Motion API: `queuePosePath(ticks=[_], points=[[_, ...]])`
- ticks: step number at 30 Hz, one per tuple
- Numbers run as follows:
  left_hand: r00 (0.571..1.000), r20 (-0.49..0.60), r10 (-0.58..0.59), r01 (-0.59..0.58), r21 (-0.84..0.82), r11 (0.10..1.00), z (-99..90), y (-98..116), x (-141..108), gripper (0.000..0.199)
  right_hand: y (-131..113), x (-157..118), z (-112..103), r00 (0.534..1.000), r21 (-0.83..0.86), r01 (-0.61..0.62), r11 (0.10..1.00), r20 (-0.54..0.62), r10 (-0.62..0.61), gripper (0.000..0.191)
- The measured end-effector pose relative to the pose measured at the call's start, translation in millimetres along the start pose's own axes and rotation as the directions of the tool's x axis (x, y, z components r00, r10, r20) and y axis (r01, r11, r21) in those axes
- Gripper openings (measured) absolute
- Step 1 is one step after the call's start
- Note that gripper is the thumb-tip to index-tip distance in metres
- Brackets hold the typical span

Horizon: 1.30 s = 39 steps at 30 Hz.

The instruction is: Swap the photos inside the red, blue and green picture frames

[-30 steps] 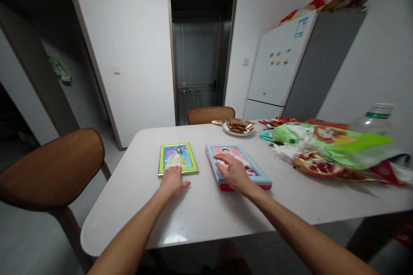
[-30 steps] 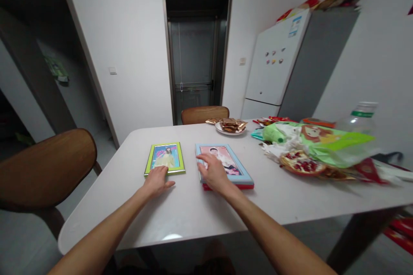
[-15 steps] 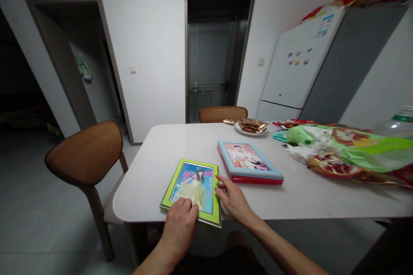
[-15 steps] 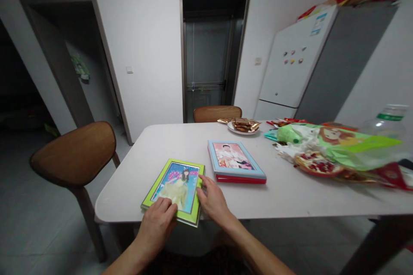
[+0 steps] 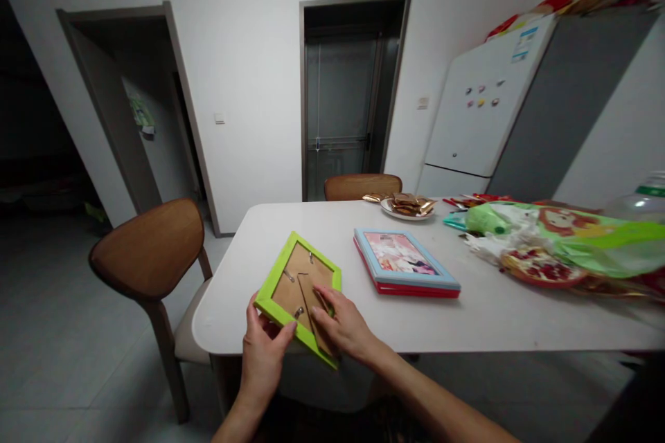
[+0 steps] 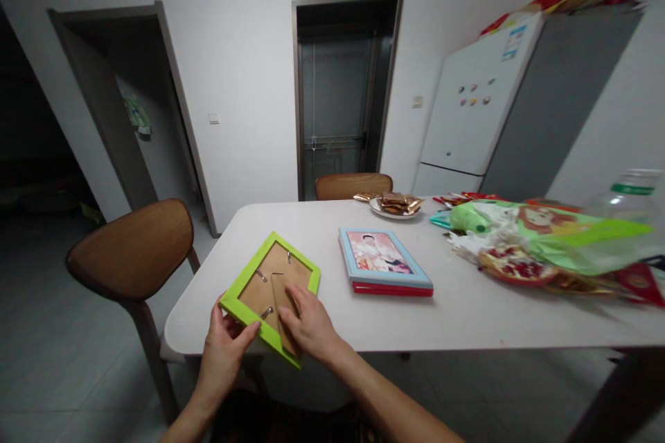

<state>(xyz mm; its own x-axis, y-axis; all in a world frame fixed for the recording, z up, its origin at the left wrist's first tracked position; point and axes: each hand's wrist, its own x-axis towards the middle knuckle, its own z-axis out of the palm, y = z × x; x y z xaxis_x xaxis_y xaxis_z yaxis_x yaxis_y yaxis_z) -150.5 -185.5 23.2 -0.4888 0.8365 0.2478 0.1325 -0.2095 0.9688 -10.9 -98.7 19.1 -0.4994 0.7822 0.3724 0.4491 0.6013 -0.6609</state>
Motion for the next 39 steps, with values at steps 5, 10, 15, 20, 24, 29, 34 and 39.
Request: queuePosePath(ticks=[5, 10, 15, 20, 24, 29, 34, 39], points=[[1.0, 0.013, 0.01, -0.014, 0.36, 0.933, -14.1, -16.5, -6.3, 0.047, 7.7, -3.7, -0.7, 0.997, -0.166, 0.061, 0.984, 0.064, -0.051, 0.048], [0.989, 0.096, 0.114, -0.148, 0.73, 0.667, -21.0, -27.8, -11.5, 0.047, 13.2, -4.6, -3.7, 0.982, -0.253, 0.165, 0.953, 0.135, -0.134, 0.041], [0.96, 0.194, 0.201, -0.272, 0.807, 0.524, -23.1, -42.2, -16.8, 0.054, 14.0, -3.0, -7.8, 0.969, -0.293, 0.205, 0.934, 0.198, -0.151, 0.035], [0.925, 0.306, 0.226, -0.38, 0.768, 0.516, -21.3, -37.5, -11.9, 0.046, 16.0, 5.2, -14.3, 0.938, -0.273, 0.27, 0.923, 0.292, -0.188, 0.037], [0.859, 0.479, 0.181, -0.481, 0.631, 0.609, -18.9, -28.2, -0.5, 0.027, 12.1, 11.4, -10.8, 0.882, -0.176, 0.378, 0.909, 0.366, -0.296, 0.021], [0.858, 0.502, 0.111, -0.448, 0.625, 0.639, -16.9, -22.8, 3.6, 0.025, 8.3, 13.1, 0.4, 0.912, -0.186, 0.352, 0.917, 0.289, -0.291, 0.013], [0.865, 0.489, 0.114, -0.446, 0.644, 0.621, -14.3, -20.3, -0.7, 0.029, 3.5, 24.9, 13.4, 0.965, -0.26, 0.222, 0.94, 0.194, -0.174, 0.023], [0.87, 0.479, 0.115, -0.442, 0.655, 0.613, -12.2, -19.5, -1.4, 0.029, -7.9, 42.5, 35.5, 0.984, -0.417, 0.13, 0.9, 0.163, -0.067, 0.021]])
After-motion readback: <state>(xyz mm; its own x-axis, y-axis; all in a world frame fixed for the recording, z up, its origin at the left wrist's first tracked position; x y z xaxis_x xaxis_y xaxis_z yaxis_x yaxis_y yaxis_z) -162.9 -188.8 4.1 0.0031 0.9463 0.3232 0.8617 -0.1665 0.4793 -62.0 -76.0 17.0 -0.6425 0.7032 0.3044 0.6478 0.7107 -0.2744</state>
